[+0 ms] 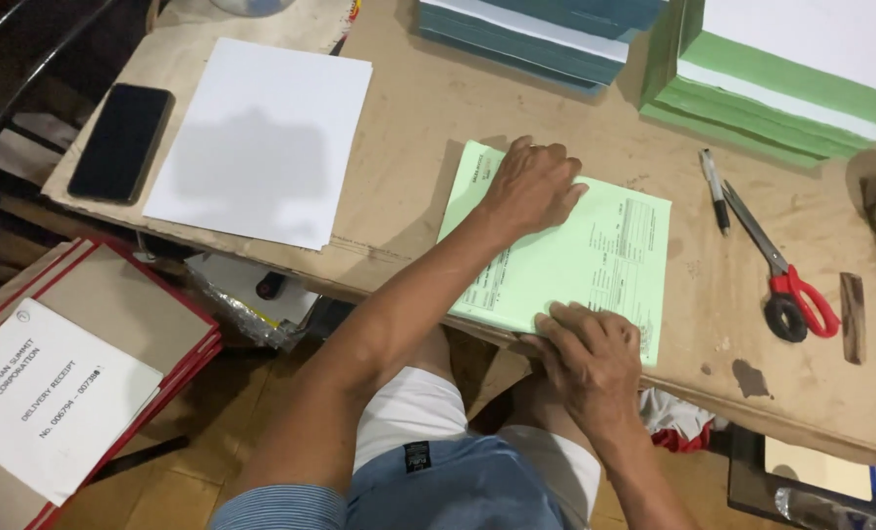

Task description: The person places a white sheet of paper onto a green document, aligns the edges, and applies glue to the spine using a brush. They then press the paper down, mark the cover with a pen, and trim the edges with scissors.

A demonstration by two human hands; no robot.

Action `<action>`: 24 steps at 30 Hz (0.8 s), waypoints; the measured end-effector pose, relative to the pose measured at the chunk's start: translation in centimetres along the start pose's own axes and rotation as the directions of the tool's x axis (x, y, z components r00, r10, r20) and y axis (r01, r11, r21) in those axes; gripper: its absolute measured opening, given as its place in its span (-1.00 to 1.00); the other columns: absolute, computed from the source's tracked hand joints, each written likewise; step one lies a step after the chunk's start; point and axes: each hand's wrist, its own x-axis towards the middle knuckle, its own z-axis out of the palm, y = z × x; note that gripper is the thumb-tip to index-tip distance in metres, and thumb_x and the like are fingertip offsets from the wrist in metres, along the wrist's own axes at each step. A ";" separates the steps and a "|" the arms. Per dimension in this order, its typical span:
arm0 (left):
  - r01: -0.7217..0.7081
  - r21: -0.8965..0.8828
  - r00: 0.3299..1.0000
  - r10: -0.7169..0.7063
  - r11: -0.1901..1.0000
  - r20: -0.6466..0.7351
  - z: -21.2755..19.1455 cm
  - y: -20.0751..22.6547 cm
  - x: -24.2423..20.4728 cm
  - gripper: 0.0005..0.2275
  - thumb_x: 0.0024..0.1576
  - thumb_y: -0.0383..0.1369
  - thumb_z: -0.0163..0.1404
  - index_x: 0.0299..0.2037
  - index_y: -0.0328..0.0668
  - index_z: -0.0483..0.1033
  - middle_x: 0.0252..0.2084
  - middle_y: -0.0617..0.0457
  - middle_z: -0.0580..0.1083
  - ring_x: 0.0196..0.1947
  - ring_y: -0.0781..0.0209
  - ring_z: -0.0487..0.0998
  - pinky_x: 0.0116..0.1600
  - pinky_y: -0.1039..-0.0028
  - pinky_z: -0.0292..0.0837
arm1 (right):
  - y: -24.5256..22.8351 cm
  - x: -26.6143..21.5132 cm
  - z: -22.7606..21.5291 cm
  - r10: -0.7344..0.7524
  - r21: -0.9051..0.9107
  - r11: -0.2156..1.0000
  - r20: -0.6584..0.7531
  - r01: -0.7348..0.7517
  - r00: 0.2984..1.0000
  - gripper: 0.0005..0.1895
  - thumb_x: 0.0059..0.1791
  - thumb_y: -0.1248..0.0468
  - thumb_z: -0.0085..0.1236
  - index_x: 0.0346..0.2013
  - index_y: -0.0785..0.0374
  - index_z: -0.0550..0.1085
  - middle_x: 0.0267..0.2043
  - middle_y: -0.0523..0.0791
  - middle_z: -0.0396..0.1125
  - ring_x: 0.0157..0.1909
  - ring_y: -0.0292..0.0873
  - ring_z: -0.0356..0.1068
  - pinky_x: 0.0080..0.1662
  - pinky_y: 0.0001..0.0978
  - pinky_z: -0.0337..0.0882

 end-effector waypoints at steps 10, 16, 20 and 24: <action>0.033 0.114 0.962 -0.062 0.993 0.265 -1.2 -0.9 -4.0 -0.45 0.35 -0.03 -0.27 0.48 -0.12 0.08 0.47 -0.26 0.21 0.51 -0.36 0.10 0.50 -0.07 0.02 | 0.0 2.1 -3.6 0.134 0.356 0.922 0.083 -0.155 0.988 -0.69 -0.15 0.16 0.43 -0.14 0.10 0.64 -0.04 -0.14 0.54 -0.04 -0.16 0.52 0.07 -0.28 0.42; 0.308 -0.184 0.919 -0.241 0.934 0.312 -14.7 -2.2 -10.2 -0.72 0.26 -0.22 -0.07 -0.49 -0.10 0.48 -0.47 0.11 0.46 -0.38 0.19 0.46 -0.23 0.29 0.38 | 10.5 -5.1 -2.0 0.779 0.552 0.488 0.073 -0.676 0.622 -0.82 0.46 0.32 0.05 0.23 0.43 0.49 0.02 0.01 0.44 -0.07 -0.10 0.47 -0.01 -0.43 0.44; 0.383 -0.078 0.915 -0.366 0.921 0.172 -19.5 -11.0 -13.7 -0.62 0.03 -0.17 0.21 0.05 -0.09 0.62 0.09 0.04 0.60 0.11 0.09 0.58 0.25 0.29 0.35 | 6.7 -2.8 -3.7 0.889 0.424 0.349 0.133 -0.836 0.439 -0.79 0.48 0.18 -0.01 0.19 0.24 0.49 -0.12 -0.07 0.35 -0.23 -0.11 0.30 -0.29 -0.21 0.27; 0.625 -0.046 0.718 -0.551 0.779 0.426 -28.1 -9.7 -15.0 -0.25 -0.17 0.07 0.30 0.24 -0.08 0.46 0.29 -0.05 0.45 0.28 0.00 0.43 0.26 0.23 0.34 | 3.6 0.9 -6.2 0.890 0.476 0.198 0.280 -0.857 0.361 -0.71 0.49 0.19 -0.15 0.15 0.43 0.35 -0.46 0.08 0.08 -0.59 -0.03 0.03 -0.56 -0.19 0.01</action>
